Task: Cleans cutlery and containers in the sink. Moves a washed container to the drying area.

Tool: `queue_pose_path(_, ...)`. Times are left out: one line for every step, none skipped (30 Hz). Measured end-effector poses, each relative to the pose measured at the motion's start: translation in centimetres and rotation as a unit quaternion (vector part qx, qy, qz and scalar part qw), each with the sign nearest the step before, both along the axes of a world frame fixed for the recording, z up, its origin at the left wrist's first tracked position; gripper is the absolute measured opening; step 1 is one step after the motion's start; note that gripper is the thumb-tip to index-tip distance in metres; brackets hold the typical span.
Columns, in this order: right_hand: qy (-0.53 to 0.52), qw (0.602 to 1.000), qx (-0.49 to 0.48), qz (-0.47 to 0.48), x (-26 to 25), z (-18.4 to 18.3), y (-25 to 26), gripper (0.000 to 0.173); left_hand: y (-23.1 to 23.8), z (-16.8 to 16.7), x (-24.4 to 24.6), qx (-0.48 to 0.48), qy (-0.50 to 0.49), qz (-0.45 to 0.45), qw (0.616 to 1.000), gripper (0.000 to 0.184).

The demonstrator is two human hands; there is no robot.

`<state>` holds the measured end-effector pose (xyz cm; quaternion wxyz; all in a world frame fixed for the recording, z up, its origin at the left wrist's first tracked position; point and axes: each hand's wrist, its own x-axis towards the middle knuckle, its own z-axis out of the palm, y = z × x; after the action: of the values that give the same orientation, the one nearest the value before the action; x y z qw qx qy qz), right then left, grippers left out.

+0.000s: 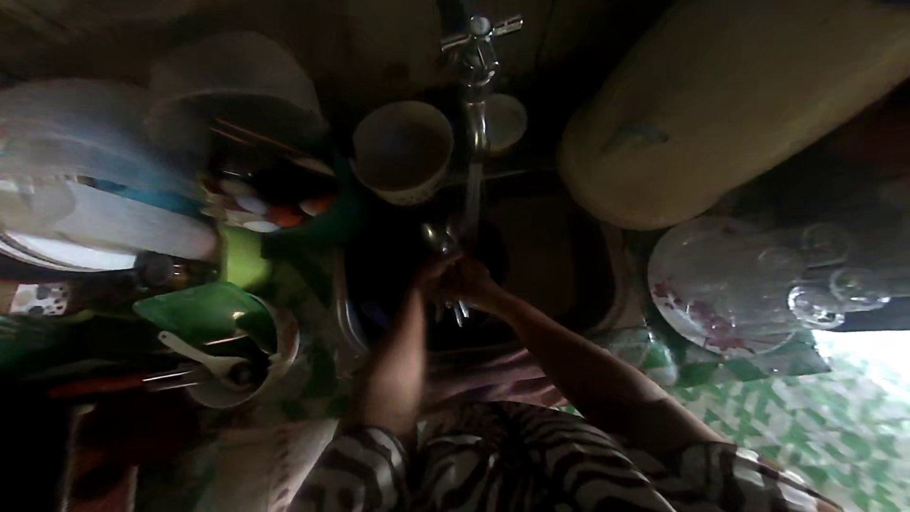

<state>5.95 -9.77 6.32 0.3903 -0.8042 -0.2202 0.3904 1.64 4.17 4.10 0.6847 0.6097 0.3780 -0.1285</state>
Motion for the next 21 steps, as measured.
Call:
queue_pose_path(0.008, 0.999, 0.039, -0.025, 0.9, 0.4, -0.3, 0.074, 0.0, 0.6, -0.1, 0.016, 0.001, 0.002, 1.0, 0.051)
queue_pose_path(0.013, 0.995, 0.073, -0.071, 1.7, 0.3, -0.5, 0.059, 0.0, 0.6, -0.2, 0.033, 0.0, 0.0, 0.999, 0.047)
queue_pose_path(0.021, 0.984, 0.11, -0.14, 2.4, 0.2, -0.4, 0.052, 0.0, 0.3, -0.5, 0.044, -0.002, -0.008, 0.999, 0.047)
queue_pose_path(0.04, 0.968, 0.151, -0.199, 3.4, 0.5, -0.3, 0.057, 0.0, 0.5, -0.4, 0.055, 0.005, -0.017, 0.998, 0.049)
queue_pose_path(0.055, 0.957, 0.182, -0.217, 4.5, 1.0, -0.2, 0.072, -0.1, 1.2, 0.0, 0.062, 0.012, -0.04, 0.997, 0.051)
queue_pose_path(0.06, 0.955, 0.208, -0.202, 5.7, 1.6, -0.1, 0.085, -0.3, 2.0, 0.2, 0.074, 0.016, -0.076, 0.994, 0.051)
queue_pose_path(0.058, 0.958, 0.219, -0.173, 6.7, 2.5, 0.0, 0.09, -0.4, 2.9, 0.5, 0.081, 0.017, -0.122, 0.989, 0.052)
queue_pose_path(0.072, 0.965, 0.206, -0.147, 7.5, 3.8, 0.3, 0.084, -0.3, 3.2, 0.8, 0.084, 0.009, -0.172, 0.982, 0.057)
queue_pose_path(0.082, 0.972, 0.185, -0.122, 8.2, 4.5, 0.5, 0.071, -0.2, 3.4, 1.0, 0.089, 0.01, -0.198, 0.976, 0.061)
queue_pose_path(0.094, 0.976, 0.163, -0.105, 9.0, 4.4, 0.9, 0.058, -0.2, 3.3, 1.1, 0.089, 0.011, -0.208, 0.974, 0.062)
queue_pose_path(0.098, 0.979, 0.149, -0.101, 9.4, 4.1, 1.2, 0.048, -0.1, 3.2, 1.0, 0.082, 0.01, -0.199, 0.977, 0.063)
queue_pose_path(0.096, 0.979, 0.143, -0.106, 9.4, 4.2, 1.5, 0.042, 0.2, 2.9, 0.9, 0.064, 0.002, -0.183, 0.981, 0.063)
queue_pose_path(0.093, 0.981, 0.131, -0.111, 9.2, 4.7, 1.7, 0.04, 0.4, 2.5, 0.8, 0.033, -0.013, -0.164, 0.986, 0.063)
queue_pose_path(0.084, 0.985, 0.099, -0.11, 8.7, 5.7, 1.8, 0.042, 0.6, 2.0, 0.5, 0.0, -0.031, -0.144, 0.989, 0.062)
queue_pose_path(0.055, 0.993, 0.048, -0.098, 8.0, 7.2, 1.8, 0.044, 0.7, 1.6, 0.4, -0.027, -0.045, -0.128, 0.99, 0.061)
queue_pose_path(0.009, 0.996, -0.002, -0.089, 7.4, 8.3, 2.0, 0.048, 0.6, 1.5, 0.3, -0.051, -0.05, -0.112, 0.991, 0.057)
queue_pose_path(-0.031, 0.995, -0.02, -0.095, 6.9, 8.1, 2.4, 0.052, 0.4, 1.4, 0.3, -0.071, -0.05, -0.1, 0.991, 0.052)
queue_pose_path(-0.064, 0.992, -0.014, -0.108, 6.7, 6.7, 2.8, 0.053, 0.4, 1.4, 0.2, -0.084, -0.05, -0.096, 0.991, 0.048)
queue_pose_path(-0.07, 0.99, 0.015, -0.118, 6.8, 4.9, 3.1, 0.051, 0.3, 1.5, 0.3, -0.088, -0.051, -0.091, 0.991, 0.044)
queue_pose_path(-0.044, 0.992, 0.05, -0.108, 7.1, 3.7, 3.2, 0.048, 0.6, 1.4, 0.4, -0.096, -0.046, -0.09, 0.99, 0.042)
queue_pose_path(0.0, 0.992, 0.094, -0.084, 7.2, 3.5, 2.9, 0.044, 1.0, 1.5, 0.5, -0.108, -0.037, -0.097, 0.989, 0.04)
